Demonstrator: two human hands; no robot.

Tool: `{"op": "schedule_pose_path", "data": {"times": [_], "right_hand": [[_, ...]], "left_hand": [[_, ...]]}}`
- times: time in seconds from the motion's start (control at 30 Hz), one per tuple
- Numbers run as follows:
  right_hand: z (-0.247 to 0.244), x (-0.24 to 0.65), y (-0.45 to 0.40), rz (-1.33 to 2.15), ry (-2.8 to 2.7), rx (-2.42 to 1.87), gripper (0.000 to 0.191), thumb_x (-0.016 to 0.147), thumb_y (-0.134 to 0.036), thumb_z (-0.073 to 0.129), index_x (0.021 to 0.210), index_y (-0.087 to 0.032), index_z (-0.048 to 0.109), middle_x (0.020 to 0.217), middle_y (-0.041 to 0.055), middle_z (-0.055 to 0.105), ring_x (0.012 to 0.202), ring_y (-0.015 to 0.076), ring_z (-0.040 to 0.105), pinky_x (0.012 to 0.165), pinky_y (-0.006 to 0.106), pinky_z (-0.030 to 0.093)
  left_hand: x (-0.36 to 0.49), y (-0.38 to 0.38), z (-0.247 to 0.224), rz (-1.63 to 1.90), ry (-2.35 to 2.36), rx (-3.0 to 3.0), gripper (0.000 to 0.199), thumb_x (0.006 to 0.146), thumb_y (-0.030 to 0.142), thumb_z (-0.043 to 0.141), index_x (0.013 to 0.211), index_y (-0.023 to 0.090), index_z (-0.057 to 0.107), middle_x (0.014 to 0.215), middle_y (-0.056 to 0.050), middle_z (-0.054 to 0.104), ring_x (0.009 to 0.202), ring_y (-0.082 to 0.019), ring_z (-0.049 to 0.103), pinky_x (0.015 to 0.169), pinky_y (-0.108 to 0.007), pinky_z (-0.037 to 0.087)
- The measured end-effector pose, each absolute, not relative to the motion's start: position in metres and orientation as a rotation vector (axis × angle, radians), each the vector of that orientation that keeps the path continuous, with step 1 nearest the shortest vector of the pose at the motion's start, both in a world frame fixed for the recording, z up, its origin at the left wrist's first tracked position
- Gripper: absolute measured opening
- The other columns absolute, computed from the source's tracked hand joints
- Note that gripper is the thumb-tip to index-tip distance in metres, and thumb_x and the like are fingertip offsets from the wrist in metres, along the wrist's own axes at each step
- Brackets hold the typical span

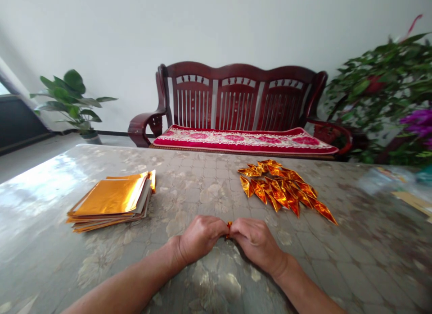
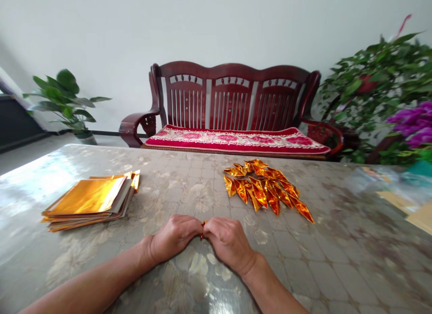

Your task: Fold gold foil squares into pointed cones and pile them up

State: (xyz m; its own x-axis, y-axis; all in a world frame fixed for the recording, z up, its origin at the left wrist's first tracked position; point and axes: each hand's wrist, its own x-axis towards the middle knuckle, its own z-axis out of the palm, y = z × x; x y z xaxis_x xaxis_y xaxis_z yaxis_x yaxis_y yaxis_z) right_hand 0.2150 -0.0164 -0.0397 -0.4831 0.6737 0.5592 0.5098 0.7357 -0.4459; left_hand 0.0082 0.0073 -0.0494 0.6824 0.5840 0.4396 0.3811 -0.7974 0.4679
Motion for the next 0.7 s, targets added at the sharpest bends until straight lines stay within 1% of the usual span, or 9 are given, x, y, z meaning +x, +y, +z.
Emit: {"op": "schedule_pose_path", "data": {"times": [0.17,0.3,0.43,0.57,0.7], "right_hand": [[-0.038,0.222,-0.015,0.191,-2.151,-0.991,0.013,0.097,-0.025,0.056,0.088,-0.023,0.065,0.077,-0.0001,0.069,0.07,0.0141,0.065,0.066,0.025,0.046],[-0.038,0.229,-0.012,0.098,-2.188,-0.998,0.005,0.095,-0.025,0.061,0.092,-0.022,0.065,0.079,0.0004,0.07,0.072,0.0156,0.065,0.068,0.027,0.047],[-0.039,0.234,-0.01,0.062,-2.27,-0.955,0.006,0.095,-0.022,0.06,0.097,-0.022,0.066,0.082,0.0012,0.071,0.075,0.0164,0.066,0.071,0.028,0.048],[-0.04,0.239,-0.008,0.051,-2.303,-0.943,0.009,0.095,-0.022,0.06,0.101,-0.022,0.067,0.087,0.0029,0.072,0.079,0.0177,0.066,0.074,0.03,0.05],[-0.042,0.243,-0.006,0.023,-2.341,-0.922,0.016,0.096,-0.019,0.057,0.109,-0.021,0.067,0.093,0.0045,0.072,0.084,0.0179,0.066,0.077,0.031,0.05]], "left_hand": [[0.003,0.008,-0.046,0.892,0.903,2.45,0.024,0.101,0.024,0.045,0.092,0.021,0.067,0.084,-0.002,0.072,0.076,-0.012,0.066,0.073,-0.019,0.05],[-0.001,0.011,-0.046,0.837,0.967,2.406,0.022,0.101,0.024,0.045,0.095,0.023,0.066,0.091,-0.001,0.073,0.082,-0.012,0.068,0.077,-0.019,0.05],[-0.001,0.015,-0.049,0.805,1.013,2.396,0.022,0.101,0.023,0.046,0.093,0.023,0.067,0.09,0.0,0.073,0.082,-0.013,0.068,0.077,-0.019,0.05],[-0.002,0.015,-0.051,0.801,1.061,2.372,0.019,0.099,0.023,0.05,0.091,0.024,0.067,0.087,0.001,0.073,0.079,-0.012,0.069,0.073,-0.018,0.049],[-0.004,0.016,-0.05,0.796,1.078,2.363,0.015,0.097,0.023,0.054,0.092,0.023,0.068,0.087,0.001,0.074,0.078,-0.013,0.07,0.072,-0.018,0.049]]}}
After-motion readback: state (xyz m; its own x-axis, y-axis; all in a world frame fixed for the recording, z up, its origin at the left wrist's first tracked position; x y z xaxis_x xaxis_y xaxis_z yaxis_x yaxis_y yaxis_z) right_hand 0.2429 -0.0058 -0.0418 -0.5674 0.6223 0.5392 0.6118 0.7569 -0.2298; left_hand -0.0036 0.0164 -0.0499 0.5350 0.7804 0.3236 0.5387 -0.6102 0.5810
